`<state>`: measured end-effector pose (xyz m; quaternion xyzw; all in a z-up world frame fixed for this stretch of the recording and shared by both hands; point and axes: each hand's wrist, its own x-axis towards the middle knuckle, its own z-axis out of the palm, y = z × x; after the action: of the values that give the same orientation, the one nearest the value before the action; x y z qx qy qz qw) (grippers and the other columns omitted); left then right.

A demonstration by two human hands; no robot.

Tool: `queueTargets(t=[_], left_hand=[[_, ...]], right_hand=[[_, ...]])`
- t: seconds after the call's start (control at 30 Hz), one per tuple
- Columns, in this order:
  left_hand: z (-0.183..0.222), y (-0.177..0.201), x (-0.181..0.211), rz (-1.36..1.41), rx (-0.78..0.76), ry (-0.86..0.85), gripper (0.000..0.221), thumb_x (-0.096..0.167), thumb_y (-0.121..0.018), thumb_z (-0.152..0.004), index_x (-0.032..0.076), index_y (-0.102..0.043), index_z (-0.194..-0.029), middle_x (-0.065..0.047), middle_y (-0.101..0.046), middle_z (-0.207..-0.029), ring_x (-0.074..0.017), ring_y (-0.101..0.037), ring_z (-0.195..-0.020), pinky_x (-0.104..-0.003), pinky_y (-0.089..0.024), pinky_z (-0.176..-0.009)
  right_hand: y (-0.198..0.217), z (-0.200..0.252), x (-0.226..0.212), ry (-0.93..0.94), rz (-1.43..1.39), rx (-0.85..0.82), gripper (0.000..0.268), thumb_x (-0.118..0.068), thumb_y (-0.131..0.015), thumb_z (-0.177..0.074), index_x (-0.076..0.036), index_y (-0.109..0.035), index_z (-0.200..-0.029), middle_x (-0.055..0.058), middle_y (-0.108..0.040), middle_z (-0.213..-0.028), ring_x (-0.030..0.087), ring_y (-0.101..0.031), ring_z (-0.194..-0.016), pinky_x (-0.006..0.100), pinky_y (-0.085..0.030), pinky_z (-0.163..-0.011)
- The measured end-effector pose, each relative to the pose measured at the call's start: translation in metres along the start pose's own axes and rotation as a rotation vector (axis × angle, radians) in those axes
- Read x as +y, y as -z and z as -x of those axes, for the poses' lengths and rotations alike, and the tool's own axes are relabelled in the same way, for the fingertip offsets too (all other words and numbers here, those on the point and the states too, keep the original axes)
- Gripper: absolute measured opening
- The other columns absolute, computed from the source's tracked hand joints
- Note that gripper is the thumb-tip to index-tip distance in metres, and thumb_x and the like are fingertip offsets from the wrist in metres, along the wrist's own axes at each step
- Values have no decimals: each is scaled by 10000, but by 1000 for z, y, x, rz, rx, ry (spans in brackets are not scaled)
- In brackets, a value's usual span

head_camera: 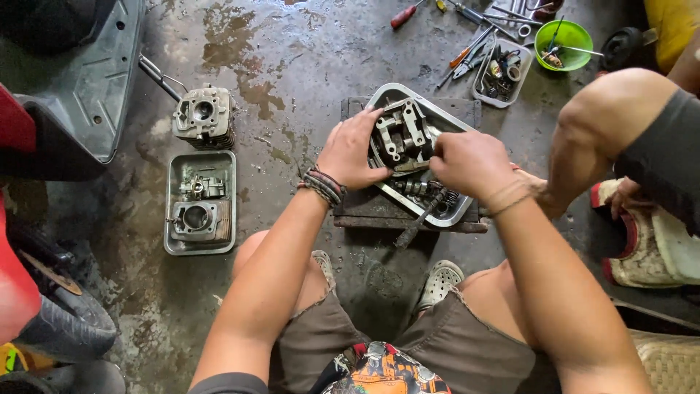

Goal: Cleaning motorcycle engine components using a brush and cleaning solution in a metal tray

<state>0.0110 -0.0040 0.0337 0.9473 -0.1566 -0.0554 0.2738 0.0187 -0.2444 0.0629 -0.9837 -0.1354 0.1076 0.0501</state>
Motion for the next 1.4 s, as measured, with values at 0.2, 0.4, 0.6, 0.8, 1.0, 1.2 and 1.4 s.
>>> queueTargets(t=[0.2, 0.4, 0.6, 0.8, 1.0, 1.2, 1.4], left_hand=[[-2, -13, 3, -42, 58, 39, 1014, 513, -834, -756, 86, -347, -1537, -198, -424, -1560, -378, -448, -1422, -611, -293, -1196], [2, 6, 14, -2, 14, 25, 955, 432, -824, -773, 71, -350, -1519, -226, -432, -1543, -389, -453, -1412, -607, -293, -1194], [1, -3, 7, -16, 24, 26, 962, 457, -821, -763, 78, -358, -1517, -219, -428, -1548, -399, -447, -1416, -608, -285, -1194], [3, 7, 13, -25, 24, 18, 925, 458, -806, -766, 78, -382, -1494, -227, -459, -1517, -392, -469, -1396, -595, -299, -1183], [2, 4, 12, -10, 38, 13, 942, 470, -822, -757, 83, -382, -1494, -222, -461, -1515, -390, -476, -1390, -595, -308, -1181], [2, -6, 6, -40, 53, 14, 1034, 517, -849, -727, 113, -333, -1526, -198, -436, -1539, -388, -455, -1411, -592, -312, -1187], [-1, -11, -3, -8, 43, -1, 1096, 547, -849, -714, 144, -293, -1568, -196, -410, -1577, -395, -449, -1425, -594, -317, -1190]], right_hand=[[7, -9, 30, 85, 369, 179, 235, -437, -594, -808, -260, -733, -873, 16, -712, -718, 272, -696, -897, 401, -549, -748], [6, -20, 3, 86, 157, 45, 205, -409, -627, -811, -269, -752, -895, 65, -748, -792, 320, -713, -949, 453, -561, -806], [35, -12, 14, 42, 380, 44, 213, -477, -621, -846, -371, -768, -958, -8, -773, -850, 256, -708, -1019, 401, -515, -872], [3, -27, 17, 72, 254, 7, 211, -452, -631, -837, -324, -767, -937, 37, -769, -844, 296, -710, -998, 444, -534, -844], [21, -6, 4, 116, 144, 39, 195, -433, -665, -835, -276, -751, -914, 45, -773, -844, 301, -704, -994, 447, -546, -851], [12, -20, 42, 84, 267, 98, 199, -463, -652, -840, -299, -741, -910, 12, -741, -771, 282, -691, -957, 427, -542, -844], [6, -13, 18, 87, -48, -27, 209, -371, -663, -859, -206, -744, -957, 83, -787, -888, 363, -694, -1004, 512, -538, -858]])
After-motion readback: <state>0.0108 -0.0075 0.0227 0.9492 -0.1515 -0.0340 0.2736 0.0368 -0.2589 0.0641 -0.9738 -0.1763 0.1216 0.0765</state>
